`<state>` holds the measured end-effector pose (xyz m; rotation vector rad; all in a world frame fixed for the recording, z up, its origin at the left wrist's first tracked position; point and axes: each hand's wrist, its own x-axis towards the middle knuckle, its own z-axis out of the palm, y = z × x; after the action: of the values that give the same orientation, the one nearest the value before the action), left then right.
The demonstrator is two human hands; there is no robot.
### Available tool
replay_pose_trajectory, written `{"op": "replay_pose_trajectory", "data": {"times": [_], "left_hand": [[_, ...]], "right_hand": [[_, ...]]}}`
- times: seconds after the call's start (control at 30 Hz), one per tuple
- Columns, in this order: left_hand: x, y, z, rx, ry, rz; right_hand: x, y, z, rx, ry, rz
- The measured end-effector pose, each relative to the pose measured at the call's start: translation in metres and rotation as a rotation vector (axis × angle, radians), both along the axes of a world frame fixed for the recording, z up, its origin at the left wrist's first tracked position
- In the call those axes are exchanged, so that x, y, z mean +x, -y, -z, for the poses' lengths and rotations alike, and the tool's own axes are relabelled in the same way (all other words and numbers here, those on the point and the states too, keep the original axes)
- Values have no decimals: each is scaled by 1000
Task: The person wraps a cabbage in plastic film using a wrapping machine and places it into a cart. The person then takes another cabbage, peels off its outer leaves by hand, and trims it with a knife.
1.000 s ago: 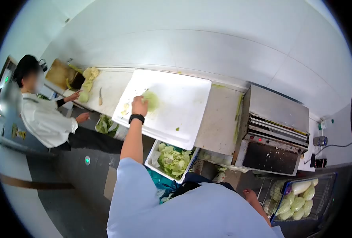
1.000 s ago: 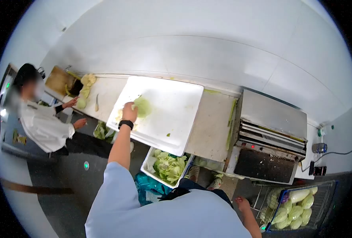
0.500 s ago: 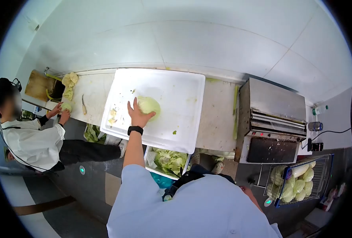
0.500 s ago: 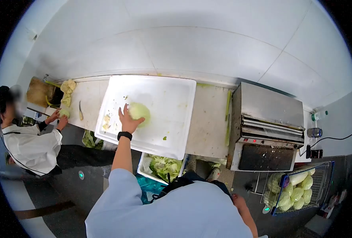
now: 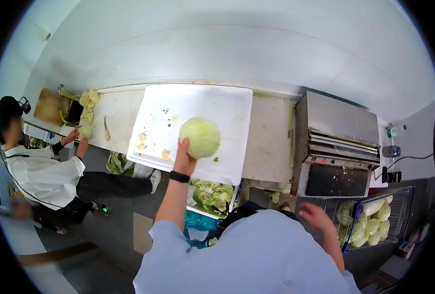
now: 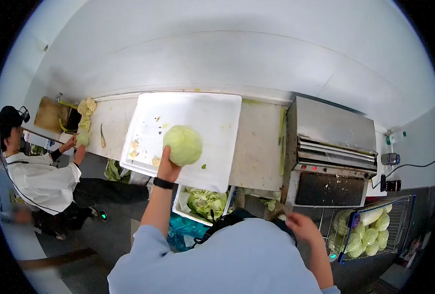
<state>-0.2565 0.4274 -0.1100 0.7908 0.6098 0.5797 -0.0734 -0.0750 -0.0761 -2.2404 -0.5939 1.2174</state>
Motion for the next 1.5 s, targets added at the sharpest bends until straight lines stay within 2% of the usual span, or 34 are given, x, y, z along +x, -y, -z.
{"op": "replay_pose_trajectory", "data": {"times": [0.17,0.23,0.3,0.4,0.43,0.5,0.53,0.63,0.7,0.77,0.83,0.93,1.0,1.1,1.13,1.23,1.33,1.43,1.5], "left_hand": [[48,124,-71,-150,280,342],[67,174,-88,-242,318,439],[92,227,-112,-262,280,497],[120,304,-144,-351,279,590],[129,324,-154,-209,220,661],[144,356,-167,73,103,793],[151,367,-172,126,61,837],[170,392,-159,377,-99,821],[179,415,-155,530,-158,674],[187,433,-144,665,-154,576],[194,446,-144,617,-114,550],[208,463,-144,726,-74,440],[215,474,-154,865,-58,292],[223,474,-184,1561,-32,220],[227,474,-190,1556,-15,273],[246,461,-205,1562,-66,361],[253,458,-210,1468,-96,510],[249,462,-193,1383,-141,645],[244,471,-166,1290,-185,652]], "right_hand": [[32,-69,-92,694,265,-38],[46,-71,-117,804,473,-182],[61,-59,-131,945,560,-233],[88,-14,-139,943,579,-242],[100,6,-130,1019,542,-171],[118,52,-105,1234,87,63],[124,70,-99,1281,-46,164],[127,110,-85,1335,-451,452],[129,128,-75,1276,-708,585],[135,137,-71,1295,-804,560],[140,144,-74,1298,-974,573],[145,150,-73,1256,-1017,606],[146,155,-74,1241,-962,620],[148,160,-71,1235,-896,583],[149,160,-70,1241,-875,559],[147,155,-72,1279,-570,590],[152,154,-59,1232,153,356],[164,155,-52,1191,781,104],[163,157,-35,1153,768,88]]}}
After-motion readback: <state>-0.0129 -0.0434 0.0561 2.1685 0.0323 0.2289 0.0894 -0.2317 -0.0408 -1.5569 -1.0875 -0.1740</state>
